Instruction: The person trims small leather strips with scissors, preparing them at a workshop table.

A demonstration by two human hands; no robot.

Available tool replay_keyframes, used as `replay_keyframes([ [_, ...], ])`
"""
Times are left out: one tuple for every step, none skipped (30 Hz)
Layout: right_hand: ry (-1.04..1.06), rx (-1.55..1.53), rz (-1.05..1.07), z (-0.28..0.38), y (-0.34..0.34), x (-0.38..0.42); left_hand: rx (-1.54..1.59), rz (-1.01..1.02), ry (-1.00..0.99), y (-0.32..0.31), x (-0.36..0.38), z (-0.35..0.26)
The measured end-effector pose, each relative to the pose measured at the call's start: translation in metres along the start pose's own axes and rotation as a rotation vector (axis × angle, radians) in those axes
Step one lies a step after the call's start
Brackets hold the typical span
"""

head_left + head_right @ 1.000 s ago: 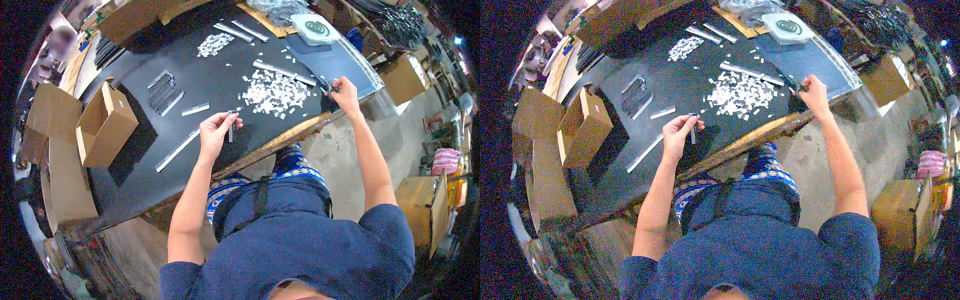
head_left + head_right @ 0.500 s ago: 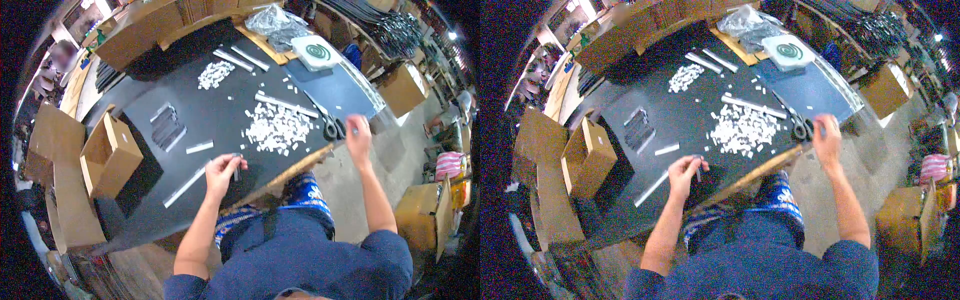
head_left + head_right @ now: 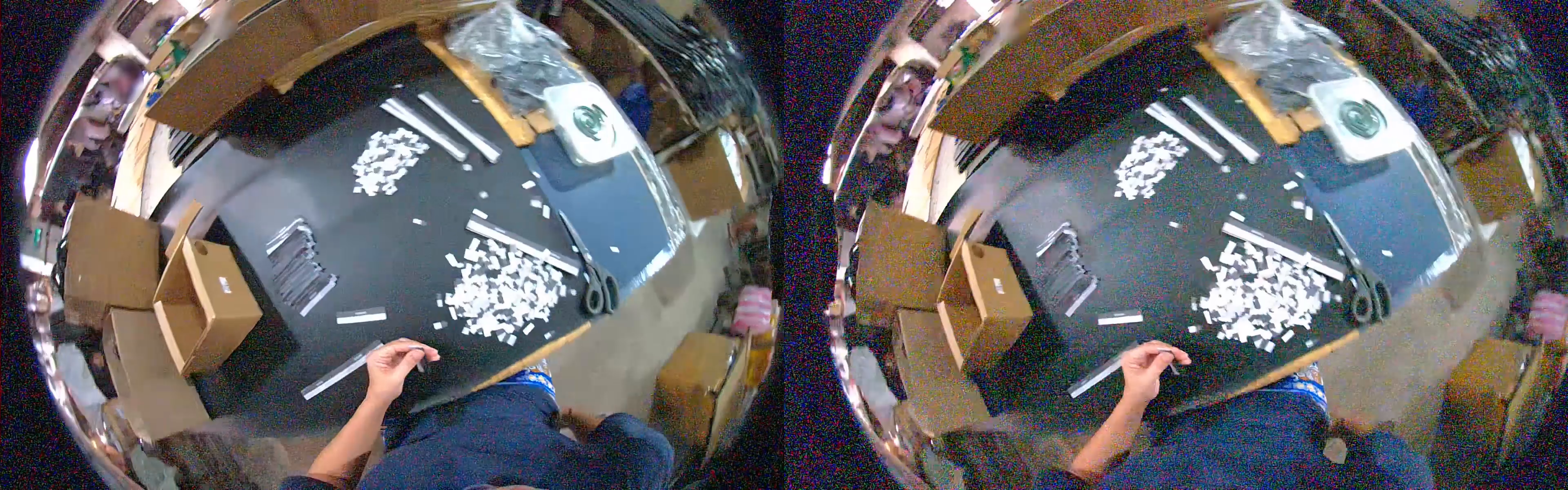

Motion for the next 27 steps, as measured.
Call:
replay_keyframes([
  [0.015,0.019,0.007,0.011,0.005,-0.013,-0.044,0.025,0.012,-0.001,-0.002,-0.002],
  [0.036,0.042,0.012,0.025,0.014,-0.028,-0.089,0.046,0.018,-0.002,-0.004,-0.004],
  [0.06,0.068,0.015,0.041,0.023,-0.043,-0.105,0.057,0.094,-0.002,-0.002,0.002],
  [0.087,0.098,0.019,0.06,0.033,-0.059,-0.106,0.048,0.047,-0.004,-0.001,0.004],
  [0.114,0.128,0.025,0.078,0.041,-0.073,-0.108,0.028,0.088,-0.005,-0.002,0.004],
  [0.142,0.152,0.032,0.098,0.045,-0.086,-0.112,0.012,0.131,-0.005,-0.003,0.002],
  [0.168,0.167,0.036,0.117,0.047,-0.096,-0.109,-0.004,0.18,0.001,0.0,0.011],
  [0.188,0.177,0.037,0.132,0.05,-0.103,-0.121,-0.028,0.165,0.003,0.0,0.011],
  [0.206,0.178,0.031,0.147,0.054,-0.109,-0.02,-0.074,0.141,0.003,-0.003,0.01],
  [0.22,0.173,0.021,0.159,0.057,-0.113,0.083,-0.112,0.118,0.002,-0.006,0.007],
  [0.227,0.166,0.008,0.167,0.062,-0.115,0.011,-0.105,0.167,0.001,-0.006,0.007],
  [0.228,0.155,-0.005,0.171,0.067,-0.113,0.011,-0.103,0.164,-0.001,-0.006,0.006],
  [0.228,0.139,-0.02,0.175,0.071,-0.112,0.0,-0.133,0.194,0.0,-0.006,0.009],
  [0.224,0.124,-0.035,0.175,0.074,-0.11,-0.008,-0.164,0.227,0.002,-0.007,0.011],
  [0.215,0.107,-0.046,0.172,0.075,-0.106,-0.039,-0.163,0.236,0.001,-0.011,0.007],
  [0.208,0.085,-0.058,0.169,0.075,-0.103,-0.042,-0.153,0.243,0.001,-0.012,0.005],
  [0.199,0.066,-0.072,0.165,0.075,-0.1,-0.052,-0.155,0.262,0.001,-0.012,0.005],
  [0.192,0.048,-0.084,0.162,0.076,-0.098,-0.064,-0.16,0.281,0.001,-0.012,0.006],
  [0.187,0.03,-0.096,0.159,0.076,-0.097,-0.066,-0.152,0.285,0.002,-0.013,0.005],
  [0.182,0.014,-0.108,0.156,0.076,-0.097,-0.056,-0.158,0.295,0.002,-0.013,0.007],
  [0.178,0.002,-0.119,0.153,0.077,-0.097,-0.045,-0.167,0.302,0.002,-0.012,0.008],
  [0.177,-0.007,-0.13,0.151,0.078,-0.099,-0.045,-0.168,0.301,0.002,-0.011,0.009],
  [0.181,-0.014,-0.143,0.152,0.08,-0.103,-0.032,-0.181,0.312,0.003,-0.011,0.011],
  [0.184,-0.022,-0.156,0.152,0.082,-0.107,-0.019,-0.193,0.325,0.004,-0.01,0.014],
  [0.179,-0.03,-0.165,0.147,0.08,-0.109,-0.018,-0.195,0.328,0.004,-0.007,0.015],
  [0.178,-0.04,-0.178,0.145,0.08,-0.113,0.006,-0.222,0.311,0.005,-0.006,0.015],
  [0.179,-0.049,-0.191,0.142,0.079,-0.117,0.031,-0.25,0.295,0.006,-0.006,0.015],
])
Point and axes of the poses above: each hand's wrist, its own x-axis away from the middle knuckle, its own y-axis out of the back of the hand, z = x × y, the point moved 7 cm from there along -x, towards the middle knuckle, and after that the axes turned 10 degrees about -y, right-handed, at the moved point
